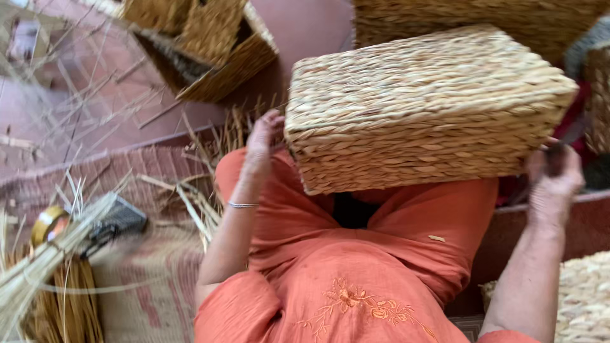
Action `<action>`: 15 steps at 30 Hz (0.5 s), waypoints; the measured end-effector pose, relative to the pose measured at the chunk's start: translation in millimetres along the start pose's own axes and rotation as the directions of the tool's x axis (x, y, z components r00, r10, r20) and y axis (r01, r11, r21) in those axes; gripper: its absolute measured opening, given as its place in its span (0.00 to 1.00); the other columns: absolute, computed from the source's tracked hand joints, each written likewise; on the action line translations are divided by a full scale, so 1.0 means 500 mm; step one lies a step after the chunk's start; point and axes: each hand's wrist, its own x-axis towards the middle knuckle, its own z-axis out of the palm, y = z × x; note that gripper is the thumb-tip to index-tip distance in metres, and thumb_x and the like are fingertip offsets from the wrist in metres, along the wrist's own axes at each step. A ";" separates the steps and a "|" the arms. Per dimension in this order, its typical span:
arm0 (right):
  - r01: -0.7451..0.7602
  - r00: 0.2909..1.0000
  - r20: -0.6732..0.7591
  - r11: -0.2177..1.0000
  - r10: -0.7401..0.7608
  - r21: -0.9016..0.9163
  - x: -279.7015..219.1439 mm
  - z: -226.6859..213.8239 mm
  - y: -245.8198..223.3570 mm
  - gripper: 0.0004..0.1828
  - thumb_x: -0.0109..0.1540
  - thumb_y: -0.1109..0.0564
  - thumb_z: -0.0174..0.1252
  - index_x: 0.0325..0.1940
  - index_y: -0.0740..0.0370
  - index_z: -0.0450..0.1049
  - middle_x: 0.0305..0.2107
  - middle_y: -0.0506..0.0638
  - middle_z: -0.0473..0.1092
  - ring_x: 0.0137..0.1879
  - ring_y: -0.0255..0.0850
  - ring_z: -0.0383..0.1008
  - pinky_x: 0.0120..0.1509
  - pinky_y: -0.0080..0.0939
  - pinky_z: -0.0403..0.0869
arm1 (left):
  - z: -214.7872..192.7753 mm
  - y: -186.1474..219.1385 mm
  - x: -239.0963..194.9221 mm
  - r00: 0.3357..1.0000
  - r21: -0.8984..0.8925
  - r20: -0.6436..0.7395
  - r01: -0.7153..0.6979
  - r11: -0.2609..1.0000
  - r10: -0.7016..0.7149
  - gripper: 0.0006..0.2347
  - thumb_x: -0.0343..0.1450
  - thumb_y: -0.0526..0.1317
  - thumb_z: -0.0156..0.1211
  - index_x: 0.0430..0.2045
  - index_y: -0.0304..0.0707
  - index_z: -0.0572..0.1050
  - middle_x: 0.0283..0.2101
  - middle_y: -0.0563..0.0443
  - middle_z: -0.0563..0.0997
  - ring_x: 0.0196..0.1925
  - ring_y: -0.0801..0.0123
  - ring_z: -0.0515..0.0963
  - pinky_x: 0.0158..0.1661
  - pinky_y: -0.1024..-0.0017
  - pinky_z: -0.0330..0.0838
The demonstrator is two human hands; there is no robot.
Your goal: The person sits on a mat and uses shears to trim excess woven material from the edges of a rectangular basket. They rotate the basket to access different sides, cutting protruding strands to create a clean finish.
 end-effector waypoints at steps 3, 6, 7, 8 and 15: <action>-0.021 0.998 -0.058 0.999 0.024 0.049 0.013 0.009 -0.042 0.17 0.74 0.52 0.65 0.60 0.63 0.70 0.48 0.44 0.71 0.51 0.30 0.72 0.58 0.30 0.75 | -0.011 -0.095 -0.046 0.999 -0.116 0.030 -0.041 0.992 0.044 0.27 0.74 0.58 0.43 0.67 0.47 0.59 0.62 0.50 0.73 0.66 0.58 0.71 0.62 0.41 0.61; 0.037 0.999 -0.031 0.999 -0.036 0.024 0.040 0.024 -0.079 0.18 0.75 0.46 0.59 0.60 0.60 0.70 0.47 0.44 0.74 0.47 0.30 0.72 0.48 0.28 0.71 | 0.041 -0.191 -0.067 0.996 -0.302 -0.035 0.068 0.951 -0.082 0.29 0.77 0.57 0.47 0.67 0.35 0.58 0.66 0.44 0.69 0.69 0.57 0.68 0.68 0.48 0.62; 0.044 0.999 -0.009 0.998 -0.043 0.050 0.067 0.029 -0.080 0.17 0.78 0.46 0.56 0.60 0.62 0.72 0.47 0.45 0.74 0.46 0.30 0.71 0.50 0.28 0.70 | 0.067 -0.224 -0.067 0.999 -0.382 0.021 0.042 0.923 -0.037 0.29 0.77 0.58 0.47 0.66 0.32 0.62 0.66 0.43 0.72 0.68 0.57 0.69 0.67 0.52 0.63; 0.049 0.999 0.013 0.996 -0.050 0.077 0.093 0.027 -0.077 0.18 0.81 0.46 0.53 0.60 0.64 0.74 0.47 0.46 0.74 0.45 0.31 0.69 0.51 0.29 0.70 | 0.082 -0.251 -0.060 0.997 -0.460 0.073 0.021 0.888 0.014 0.30 0.76 0.58 0.47 0.65 0.29 0.66 0.65 0.42 0.74 0.68 0.56 0.71 0.67 0.56 0.64; 0.071 0.994 0.067 0.986 -0.082 0.153 0.204 0.056 -0.103 0.17 0.79 0.46 0.57 0.60 0.64 0.72 0.49 0.44 0.71 0.55 0.33 0.67 0.66 0.36 0.69 | 0.079 -0.322 0.022 0.908 -0.630 0.274 0.418 0.655 -0.316 0.30 0.74 0.61 0.45 0.56 0.30 0.73 0.54 0.40 0.81 0.53 0.54 0.81 0.49 0.56 0.79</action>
